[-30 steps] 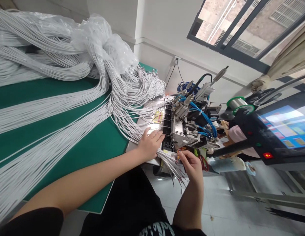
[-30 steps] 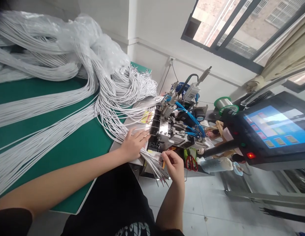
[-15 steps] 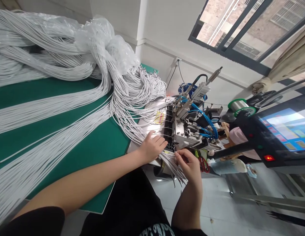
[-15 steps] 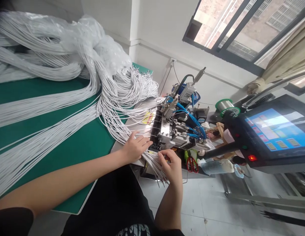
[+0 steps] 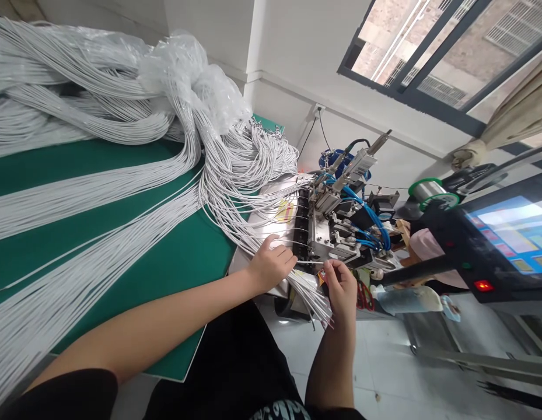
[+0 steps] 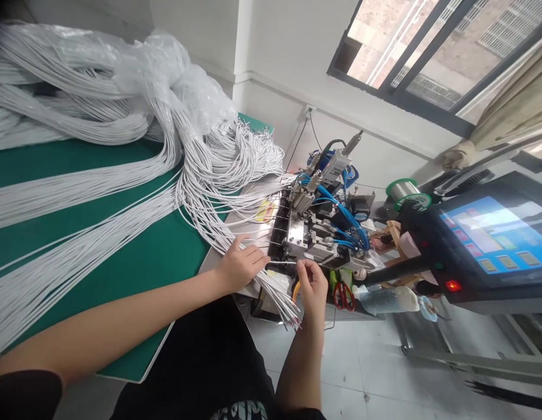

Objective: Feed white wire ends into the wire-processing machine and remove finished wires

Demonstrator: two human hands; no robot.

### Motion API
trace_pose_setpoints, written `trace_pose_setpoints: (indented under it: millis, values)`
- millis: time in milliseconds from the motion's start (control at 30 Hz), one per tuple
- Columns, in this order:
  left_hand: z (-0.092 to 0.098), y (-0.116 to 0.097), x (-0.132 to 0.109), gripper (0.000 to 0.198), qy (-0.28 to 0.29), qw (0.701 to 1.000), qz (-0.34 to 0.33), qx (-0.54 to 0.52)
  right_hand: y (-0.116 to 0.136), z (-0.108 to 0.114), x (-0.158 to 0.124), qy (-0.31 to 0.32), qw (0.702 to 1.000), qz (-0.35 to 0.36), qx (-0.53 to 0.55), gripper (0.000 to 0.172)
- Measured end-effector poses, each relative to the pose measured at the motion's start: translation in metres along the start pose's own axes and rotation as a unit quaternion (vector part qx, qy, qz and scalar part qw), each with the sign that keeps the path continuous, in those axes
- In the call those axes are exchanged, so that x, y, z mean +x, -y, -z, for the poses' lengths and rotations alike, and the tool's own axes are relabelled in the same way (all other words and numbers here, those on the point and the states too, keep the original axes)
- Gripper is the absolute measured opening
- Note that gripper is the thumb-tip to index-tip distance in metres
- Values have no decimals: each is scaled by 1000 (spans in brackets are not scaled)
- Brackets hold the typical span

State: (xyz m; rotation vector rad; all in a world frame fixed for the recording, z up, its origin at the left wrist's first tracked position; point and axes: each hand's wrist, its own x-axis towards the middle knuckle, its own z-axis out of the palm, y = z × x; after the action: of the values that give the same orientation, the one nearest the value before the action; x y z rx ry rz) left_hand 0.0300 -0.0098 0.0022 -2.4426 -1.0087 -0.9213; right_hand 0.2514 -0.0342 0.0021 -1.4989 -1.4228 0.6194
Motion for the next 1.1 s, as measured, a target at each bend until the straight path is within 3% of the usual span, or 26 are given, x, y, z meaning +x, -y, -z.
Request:
trace_pose_setpoints:
  millis: [333,567,700,933,1100]
  values:
    - [-1,3,-1,23,30,998,-31,-34,-1,-17,0,0,987,-38,155,29]
    - [2,2,2,31,57,998,-13,-39,-13,-9,2,14,999,30,-38,30]
    - [1,2,2,29,58,997,-1,-42,-20,-11,4,35,998,36,-46,27]
    - [2,2,2,31,80,996,20,-43,-16,-16,7,70,995,-37,53,32]
    - [-1,2,1,32,82,995,28,-48,-16,-23,7,54,984,-103,136,29]
